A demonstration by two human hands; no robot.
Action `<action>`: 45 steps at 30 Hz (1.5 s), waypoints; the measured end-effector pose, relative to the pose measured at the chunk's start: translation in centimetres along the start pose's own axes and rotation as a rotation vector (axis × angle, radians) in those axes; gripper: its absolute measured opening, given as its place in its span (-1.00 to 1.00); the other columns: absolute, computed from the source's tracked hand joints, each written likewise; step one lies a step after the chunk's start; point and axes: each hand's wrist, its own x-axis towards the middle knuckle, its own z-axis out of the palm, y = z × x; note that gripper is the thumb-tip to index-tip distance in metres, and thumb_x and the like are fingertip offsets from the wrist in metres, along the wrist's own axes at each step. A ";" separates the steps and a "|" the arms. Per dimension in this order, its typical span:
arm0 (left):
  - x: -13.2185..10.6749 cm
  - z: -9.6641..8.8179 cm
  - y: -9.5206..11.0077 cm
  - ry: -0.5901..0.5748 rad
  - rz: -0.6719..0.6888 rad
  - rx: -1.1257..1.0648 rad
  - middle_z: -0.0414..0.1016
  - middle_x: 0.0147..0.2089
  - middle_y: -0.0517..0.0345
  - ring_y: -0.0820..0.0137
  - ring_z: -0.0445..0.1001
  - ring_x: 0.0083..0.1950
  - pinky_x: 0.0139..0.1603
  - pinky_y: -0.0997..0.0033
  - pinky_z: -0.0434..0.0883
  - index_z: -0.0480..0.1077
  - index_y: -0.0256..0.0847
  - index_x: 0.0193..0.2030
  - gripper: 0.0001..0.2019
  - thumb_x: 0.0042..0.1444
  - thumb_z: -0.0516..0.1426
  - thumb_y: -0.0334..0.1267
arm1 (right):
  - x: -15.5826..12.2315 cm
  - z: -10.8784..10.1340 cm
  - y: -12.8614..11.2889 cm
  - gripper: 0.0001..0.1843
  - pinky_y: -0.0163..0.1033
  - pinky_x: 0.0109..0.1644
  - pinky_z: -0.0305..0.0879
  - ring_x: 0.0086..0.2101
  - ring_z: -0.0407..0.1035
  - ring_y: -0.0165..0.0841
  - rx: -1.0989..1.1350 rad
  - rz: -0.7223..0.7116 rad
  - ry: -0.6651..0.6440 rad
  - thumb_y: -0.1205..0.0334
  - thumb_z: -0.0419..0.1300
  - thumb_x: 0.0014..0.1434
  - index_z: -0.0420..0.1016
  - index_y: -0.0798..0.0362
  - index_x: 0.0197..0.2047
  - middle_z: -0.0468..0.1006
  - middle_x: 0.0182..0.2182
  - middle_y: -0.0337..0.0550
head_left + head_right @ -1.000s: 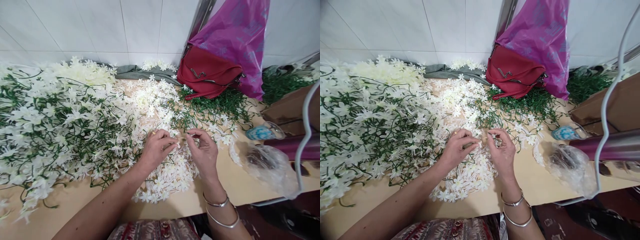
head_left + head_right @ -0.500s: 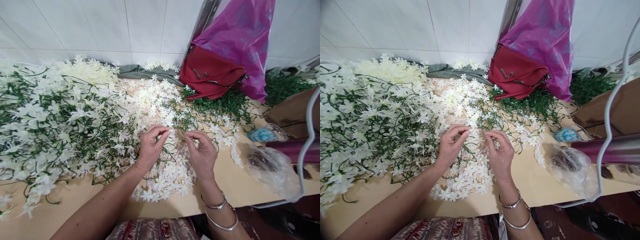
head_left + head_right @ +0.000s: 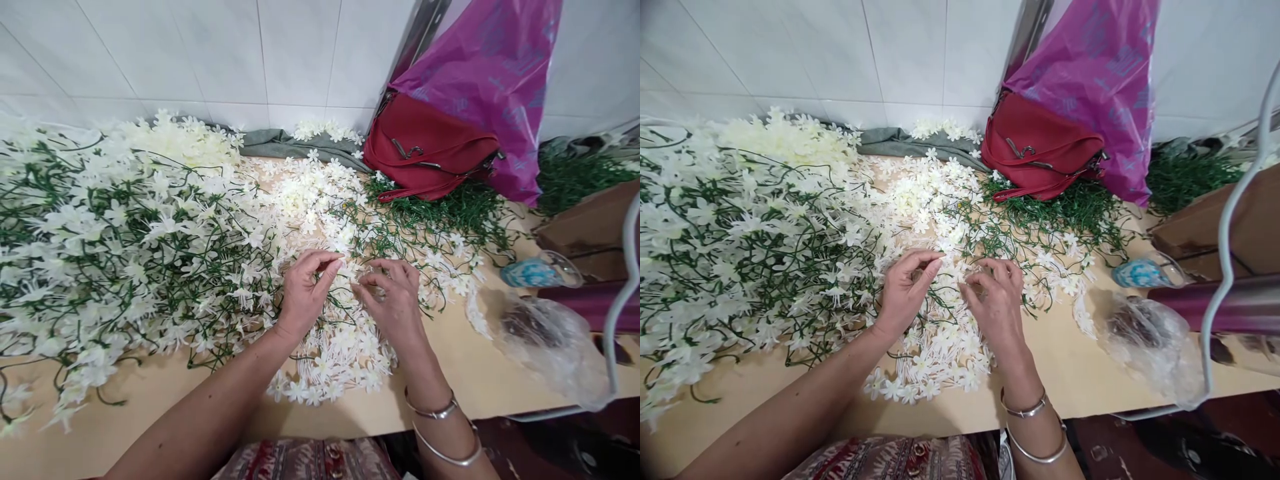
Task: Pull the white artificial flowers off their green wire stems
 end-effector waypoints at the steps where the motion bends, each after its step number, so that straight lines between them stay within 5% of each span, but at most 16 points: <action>1: 0.0 0.0 0.0 -0.001 -0.001 0.001 0.62 -0.15 0.07 0.37 0.56 -0.09 -0.07 0.41 0.50 0.60 -0.18 -0.11 -0.89 0.34 0.21 -0.31 | 0.0 -0.1 0.0 -0.89 0.22 0.20 0.18 0.05 0.35 -0.04 0.009 -0.004 0.011 0.20 0.38 0.22 0.60 -0.05 -0.36 0.60 -0.05 -0.04; 9: 0.0 0.1 0.0 0.002 -0.002 -0.017 0.62 -0.17 0.08 0.39 0.56 -0.11 -0.08 0.43 0.50 0.60 -0.19 -0.12 -0.90 0.33 0.22 -0.31 | 0.2 -0.9 -0.1 -0.92 0.10 0.10 0.31 -0.09 0.47 -0.15 0.021 0.008 0.252 0.32 0.29 0.31 0.60 -0.06 -0.18 0.63 -0.17 -0.08; 13: 0.0 0.1 -0.1 0.009 0.003 -0.013 0.61 -0.18 0.08 0.37 0.56 -0.12 -0.10 0.42 0.51 0.60 -0.18 -0.13 -0.90 0.33 0.22 -0.29 | 0.4 -0.5 -0.1 -0.89 0.12 0.10 0.31 -0.07 0.46 -0.12 -0.055 0.020 0.267 0.36 0.26 0.32 0.59 -0.03 -0.15 0.62 -0.15 -0.03; 19: 0.0 0.0 0.2 -0.001 -0.014 -0.016 0.62 -0.16 0.08 0.37 0.57 -0.12 -0.09 0.42 0.51 0.60 -0.18 -0.12 -0.90 0.33 0.22 -0.31 | 1.6 -0.8 -2.1 -0.85 0.20 0.22 0.24 0.14 0.29 0.00 -0.107 -0.088 0.109 0.34 0.25 0.32 0.61 -0.03 -0.08 0.58 0.03 0.05; 25: 0.1 0.1 0.2 0.002 -0.015 -0.036 0.62 -0.17 0.07 0.36 0.57 -0.11 -0.09 0.41 0.50 0.60 -0.18 -0.14 -0.90 0.33 0.22 -0.32 | 2.5 -3.1 -1.9 -0.87 0.11 0.11 0.27 -0.04 0.39 -0.07 -0.131 -0.012 -0.016 0.28 0.20 0.35 0.59 -0.03 -0.21 0.62 -0.13 -0.02; 32: 0.0 0.0 0.0 0.008 -0.004 -0.030 0.63 -0.18 0.08 0.35 0.57 -0.13 -0.07 0.37 0.49 0.60 -0.17 -0.13 -0.90 0.33 0.22 -0.29 | 4.7 -1.8 -0.4 -0.87 0.01 -0.04 0.27 -0.26 0.42 -0.15 -0.067 0.098 -0.299 0.31 0.24 0.22 0.57 -0.01 -0.37 0.62 -0.35 -0.13; 40: 0.1 0.0 -0.1 0.009 -0.069 -0.098 0.66 -0.16 0.07 0.33 0.57 -0.11 -0.04 0.34 0.49 0.62 -0.16 -0.13 -0.87 0.33 0.22 -0.25 | 5.8 -2.8 -1.3 -0.88 -0.16 -0.24 0.33 -0.40 0.42 -0.30 0.309 0.355 0.019 0.16 0.29 0.18 0.54 0.00 -0.34 0.59 -0.42 -0.20; 45: 0.1 -0.1 -0.2 0.053 -0.132 -0.140 0.63 -0.17 0.06 0.35 0.57 -0.14 -0.09 0.37 0.50 0.62 -0.18 -0.12 -0.84 0.33 0.22 -0.19 | 5.2 -0.9 -2.2 -0.80 -0.21 -0.27 0.40 -0.38 0.45 -0.34 0.781 0.495 0.030 0.14 0.41 0.08 0.59 0.01 -0.23 0.58 -0.40 -0.21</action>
